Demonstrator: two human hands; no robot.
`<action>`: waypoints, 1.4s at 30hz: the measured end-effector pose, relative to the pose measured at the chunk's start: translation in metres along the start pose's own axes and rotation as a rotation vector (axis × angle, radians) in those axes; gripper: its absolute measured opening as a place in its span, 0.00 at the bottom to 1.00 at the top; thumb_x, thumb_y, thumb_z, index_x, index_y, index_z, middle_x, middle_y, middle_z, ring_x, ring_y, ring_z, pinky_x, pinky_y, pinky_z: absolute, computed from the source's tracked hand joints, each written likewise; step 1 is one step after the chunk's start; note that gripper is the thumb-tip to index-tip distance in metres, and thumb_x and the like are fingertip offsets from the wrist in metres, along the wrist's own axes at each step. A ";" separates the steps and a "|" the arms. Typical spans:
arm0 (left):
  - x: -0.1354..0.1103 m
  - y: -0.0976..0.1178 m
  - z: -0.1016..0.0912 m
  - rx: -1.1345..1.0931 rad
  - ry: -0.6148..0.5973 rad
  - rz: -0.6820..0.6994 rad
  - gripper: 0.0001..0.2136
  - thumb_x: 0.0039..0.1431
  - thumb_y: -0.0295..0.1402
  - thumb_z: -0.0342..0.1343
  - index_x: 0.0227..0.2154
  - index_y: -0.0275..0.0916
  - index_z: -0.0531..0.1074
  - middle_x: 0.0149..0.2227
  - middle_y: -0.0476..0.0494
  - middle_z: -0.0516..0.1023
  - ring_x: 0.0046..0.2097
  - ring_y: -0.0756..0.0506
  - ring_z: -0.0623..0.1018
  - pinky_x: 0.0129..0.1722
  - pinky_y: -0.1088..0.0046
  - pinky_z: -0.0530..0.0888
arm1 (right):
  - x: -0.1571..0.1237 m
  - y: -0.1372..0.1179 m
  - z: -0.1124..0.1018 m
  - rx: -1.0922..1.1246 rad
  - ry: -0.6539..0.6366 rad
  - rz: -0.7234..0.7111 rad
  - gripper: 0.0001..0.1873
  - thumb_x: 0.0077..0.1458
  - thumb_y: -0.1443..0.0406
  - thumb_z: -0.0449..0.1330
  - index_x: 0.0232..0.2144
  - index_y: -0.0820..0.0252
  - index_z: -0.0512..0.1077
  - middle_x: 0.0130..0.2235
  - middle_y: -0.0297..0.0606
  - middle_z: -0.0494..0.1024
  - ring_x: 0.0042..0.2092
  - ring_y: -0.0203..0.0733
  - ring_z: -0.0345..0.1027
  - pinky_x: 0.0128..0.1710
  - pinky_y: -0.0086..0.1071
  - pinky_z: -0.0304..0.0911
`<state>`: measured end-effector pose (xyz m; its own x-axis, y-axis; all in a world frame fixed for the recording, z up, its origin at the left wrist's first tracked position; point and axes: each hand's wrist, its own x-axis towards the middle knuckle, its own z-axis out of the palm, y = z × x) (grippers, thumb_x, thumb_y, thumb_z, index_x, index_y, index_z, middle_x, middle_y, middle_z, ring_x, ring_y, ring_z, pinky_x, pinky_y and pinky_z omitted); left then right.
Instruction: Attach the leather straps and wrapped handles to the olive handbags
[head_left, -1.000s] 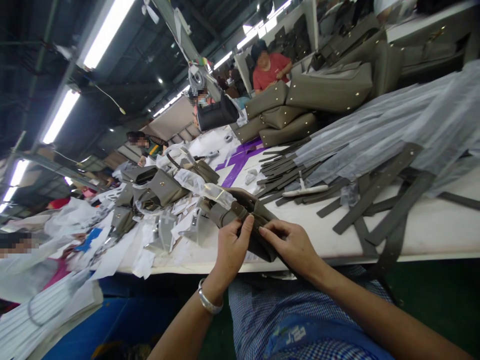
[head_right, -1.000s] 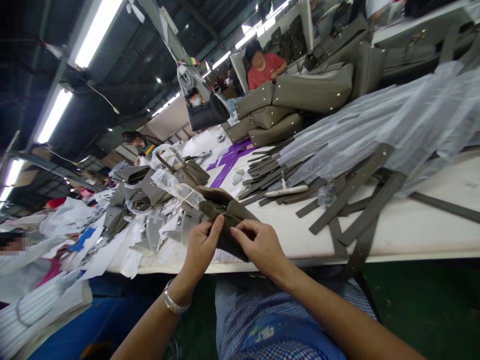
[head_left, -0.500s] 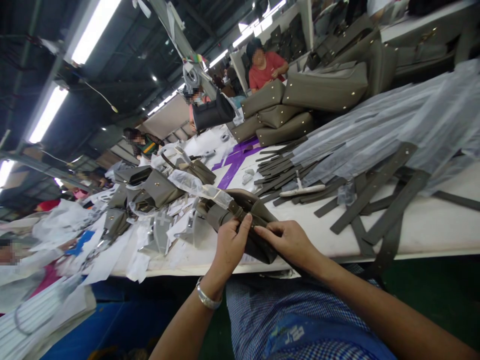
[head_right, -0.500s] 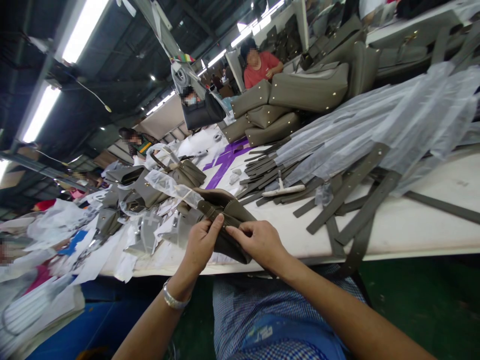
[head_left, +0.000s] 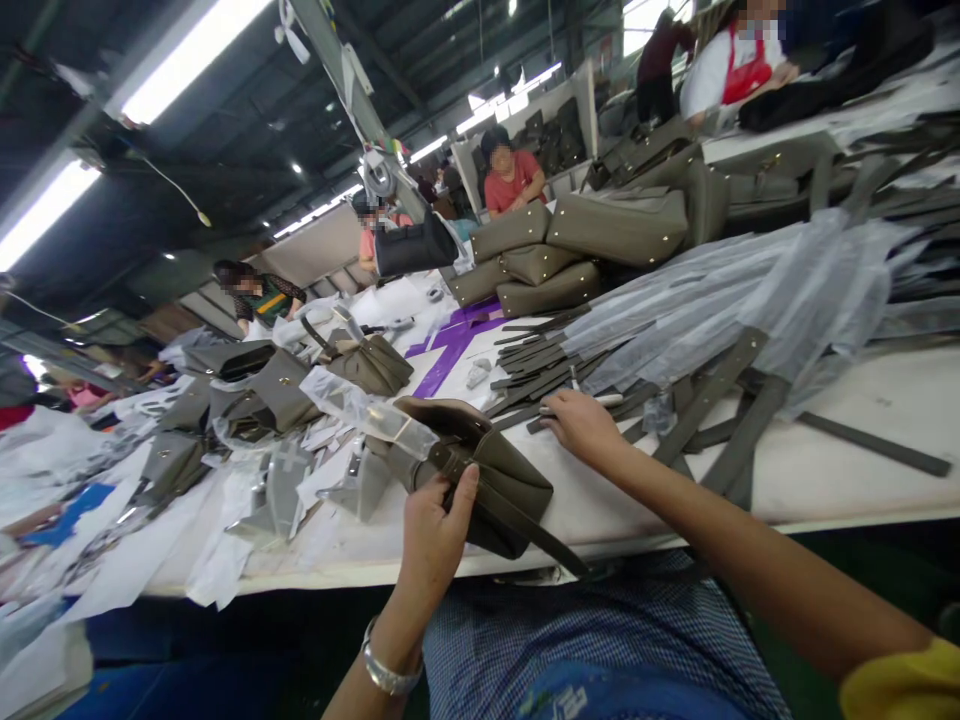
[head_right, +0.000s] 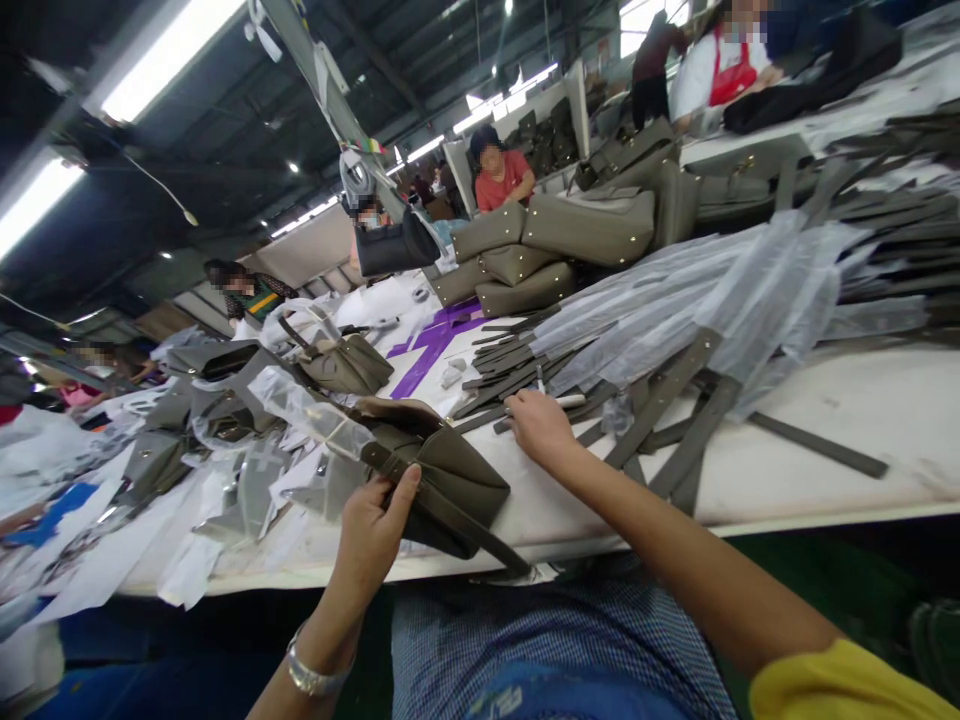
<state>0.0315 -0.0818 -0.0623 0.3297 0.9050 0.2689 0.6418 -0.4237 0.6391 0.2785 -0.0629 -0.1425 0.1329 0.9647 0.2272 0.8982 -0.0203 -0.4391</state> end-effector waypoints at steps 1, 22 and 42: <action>0.000 0.000 0.000 -0.005 0.005 0.000 0.20 0.62 0.45 0.52 0.23 0.35 0.75 0.24 0.45 0.79 0.29 0.45 0.77 0.29 0.74 0.69 | 0.005 0.004 -0.002 -0.055 -0.003 0.022 0.08 0.56 0.68 0.63 0.40 0.65 0.76 0.45 0.51 0.76 0.50 0.53 0.67 0.47 0.39 0.61; 0.015 -0.001 0.006 -0.192 -0.093 -0.067 0.19 0.62 0.45 0.54 0.27 0.34 0.79 0.29 0.44 0.82 0.33 0.44 0.79 0.33 0.73 0.69 | -0.037 0.004 -0.061 1.684 0.211 0.311 0.19 0.55 0.48 0.62 0.44 0.50 0.72 0.44 0.35 0.76 0.37 0.38 0.73 0.38 0.34 0.74; 0.014 -0.002 0.008 -0.196 -0.091 -0.032 0.21 0.63 0.45 0.52 0.23 0.34 0.76 0.24 0.46 0.78 0.29 0.47 0.74 0.29 0.75 0.65 | -0.100 -0.115 -0.037 1.628 -0.372 0.197 0.22 0.56 0.51 0.63 0.22 0.60 0.63 0.15 0.21 0.52 0.15 0.24 0.39 0.12 0.20 0.39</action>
<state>0.0405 -0.0685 -0.0656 0.3779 0.9070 0.1859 0.5094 -0.3713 0.7763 0.1774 -0.1668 -0.0831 -0.1305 0.9908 -0.0358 -0.4883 -0.0957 -0.8674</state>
